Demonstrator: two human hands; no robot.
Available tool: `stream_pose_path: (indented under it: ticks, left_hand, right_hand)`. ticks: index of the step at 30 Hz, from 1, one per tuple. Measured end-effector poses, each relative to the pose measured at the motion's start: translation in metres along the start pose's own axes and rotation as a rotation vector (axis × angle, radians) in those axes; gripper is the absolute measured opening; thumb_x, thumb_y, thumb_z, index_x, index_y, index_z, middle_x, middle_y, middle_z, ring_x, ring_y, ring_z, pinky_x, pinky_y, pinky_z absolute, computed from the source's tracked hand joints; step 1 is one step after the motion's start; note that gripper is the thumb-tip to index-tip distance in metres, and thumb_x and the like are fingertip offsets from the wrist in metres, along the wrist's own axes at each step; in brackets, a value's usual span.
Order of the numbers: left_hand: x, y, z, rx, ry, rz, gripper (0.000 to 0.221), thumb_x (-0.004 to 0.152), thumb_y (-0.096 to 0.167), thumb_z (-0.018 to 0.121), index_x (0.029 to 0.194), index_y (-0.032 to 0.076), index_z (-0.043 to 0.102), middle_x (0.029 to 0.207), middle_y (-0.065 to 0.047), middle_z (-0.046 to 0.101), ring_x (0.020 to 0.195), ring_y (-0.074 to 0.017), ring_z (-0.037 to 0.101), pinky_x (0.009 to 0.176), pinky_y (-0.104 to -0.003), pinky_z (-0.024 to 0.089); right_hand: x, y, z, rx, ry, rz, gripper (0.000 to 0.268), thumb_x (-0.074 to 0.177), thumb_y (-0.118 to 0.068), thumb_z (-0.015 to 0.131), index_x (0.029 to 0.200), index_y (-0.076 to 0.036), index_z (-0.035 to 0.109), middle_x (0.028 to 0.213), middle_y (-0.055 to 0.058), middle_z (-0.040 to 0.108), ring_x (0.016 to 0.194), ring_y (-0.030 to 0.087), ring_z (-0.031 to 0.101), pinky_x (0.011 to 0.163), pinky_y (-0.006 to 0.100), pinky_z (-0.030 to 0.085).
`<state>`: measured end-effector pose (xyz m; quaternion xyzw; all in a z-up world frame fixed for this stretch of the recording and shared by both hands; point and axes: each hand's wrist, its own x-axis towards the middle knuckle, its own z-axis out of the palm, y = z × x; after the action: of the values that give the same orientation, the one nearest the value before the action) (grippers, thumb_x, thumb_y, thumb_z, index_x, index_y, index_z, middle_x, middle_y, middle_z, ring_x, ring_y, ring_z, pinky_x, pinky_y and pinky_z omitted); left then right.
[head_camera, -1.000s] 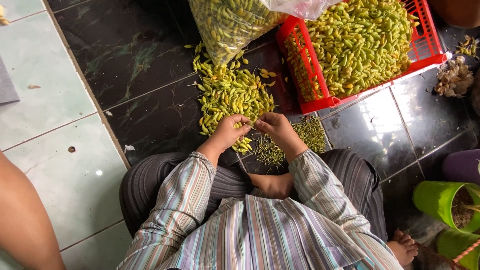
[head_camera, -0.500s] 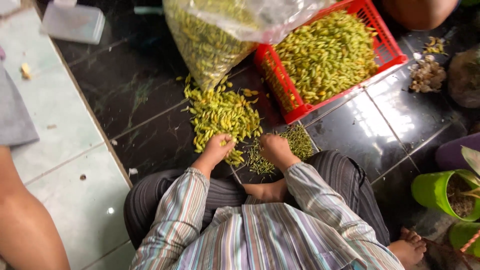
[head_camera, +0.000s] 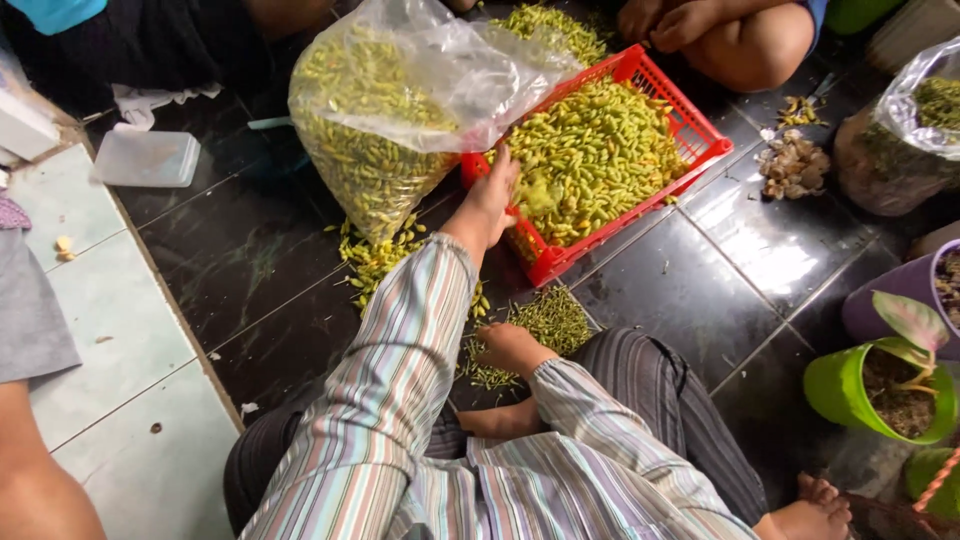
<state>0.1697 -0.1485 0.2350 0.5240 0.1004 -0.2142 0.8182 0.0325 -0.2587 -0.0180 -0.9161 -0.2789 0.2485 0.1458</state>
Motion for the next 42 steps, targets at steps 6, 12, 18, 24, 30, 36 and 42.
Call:
stream_pose_path:
  ticks: [6, 12, 18, 24, 30, 36, 42]
  left_hand:
    - [-0.008, -0.008, -0.011, -0.055, 0.027, 0.000, 0.091, 0.099, 0.073, 0.027, 0.164, 0.009, 0.019, 0.172, -0.021, 0.002, 0.160, -0.0345, -0.001, 0.119, -0.072, -0.006]
    - [-0.074, -0.119, -0.177, -0.077, 0.278, -0.017, 0.053, 0.098, 0.050, 0.068, 0.138, 0.015, 0.061, 0.136, -0.013, 0.067, 0.126, -0.0345, 0.065, 0.105, -0.062, 0.042]
    - [-0.139, -0.226, -0.290, -0.242, 0.637, -0.092, 0.039, 0.101, 0.049, 0.062, 0.124, 0.018, 0.063, 0.113, -0.004, 0.070, 0.105, -0.0260, 0.067, 0.092, -0.049, 0.043]
    - [-0.108, -0.193, -0.267, -0.094, 0.679, 0.122, 0.025, 0.099, 0.040, 0.067, 0.112, 0.018, 0.068, 0.104, -0.001, 0.073, 0.089, -0.0144, 0.070, 0.072, -0.028, 0.051]
    - [-0.093, -0.203, -0.266, 0.133, 0.564, 0.034, 0.034, 0.099, 0.041, 0.069, 0.119, 0.013, 0.069, 0.110, -0.006, 0.073, 0.095, -0.0160, 0.072, 0.073, -0.027, 0.054]
    - [-0.102, -0.191, -0.257, 0.113, 0.554, 0.055, 0.029, 0.099, 0.034, 0.068, 0.116, 0.011, 0.069, 0.111, -0.007, 0.072, 0.091, -0.0143, 0.070, 0.071, -0.024, 0.051]
    - [-0.100, -0.190, -0.259, 0.133, 0.549, 0.057, 0.030, 0.100, 0.034, 0.066, 0.118, 0.010, 0.068, 0.113, -0.007, 0.072, 0.093, -0.0152, 0.071, 0.072, -0.025, 0.051]
  right_hand:
    - [-0.005, 0.008, -0.032, 0.126, -0.037, 0.014, 0.052, 0.090, -0.043, 0.073, 0.128, -0.007, 0.068, 0.111, 0.019, 0.073, 0.106, 0.040, 0.071, 0.090, 0.052, 0.058]
    - [0.012, -0.005, -0.018, 0.042, 0.118, -0.047, 0.032, 0.090, -0.030, 0.074, 0.117, -0.012, 0.071, 0.102, 0.007, 0.070, 0.092, 0.031, 0.072, 0.080, 0.047, 0.060]
    - [0.022, -0.056, 0.036, 0.025, 0.286, -0.486, 0.021, 0.084, -0.031, 0.070, 0.090, -0.011, 0.066, 0.078, 0.009, 0.060, 0.068, 0.036, 0.067, 0.061, 0.049, 0.055]
    - [0.024, -0.073, 0.090, 0.054, -0.093, -0.337, 0.019, 0.081, -0.024, 0.068, 0.092, -0.009, 0.068, 0.086, 0.015, 0.072, 0.082, 0.039, 0.074, 0.071, 0.051, 0.059]
    - [0.047, -0.065, 0.024, -0.033, 0.250, -0.283, 0.032, 0.077, -0.018, 0.078, 0.106, -0.007, 0.072, 0.104, 0.018, 0.071, 0.098, 0.040, 0.071, 0.083, 0.049, 0.059]
    - [0.051, -0.026, 0.017, 0.269, 0.295, -0.186, 0.014, 0.087, -0.015, 0.073, 0.099, -0.009, 0.073, 0.092, 0.013, 0.070, 0.088, 0.038, 0.072, 0.080, 0.047, 0.058]
    - [0.045, -0.015, -0.014, 0.314, 0.439, -0.047, 0.013, 0.091, -0.021, 0.076, 0.101, -0.013, 0.075, 0.088, 0.007, 0.071, 0.083, 0.030, 0.072, 0.075, 0.039, 0.059]
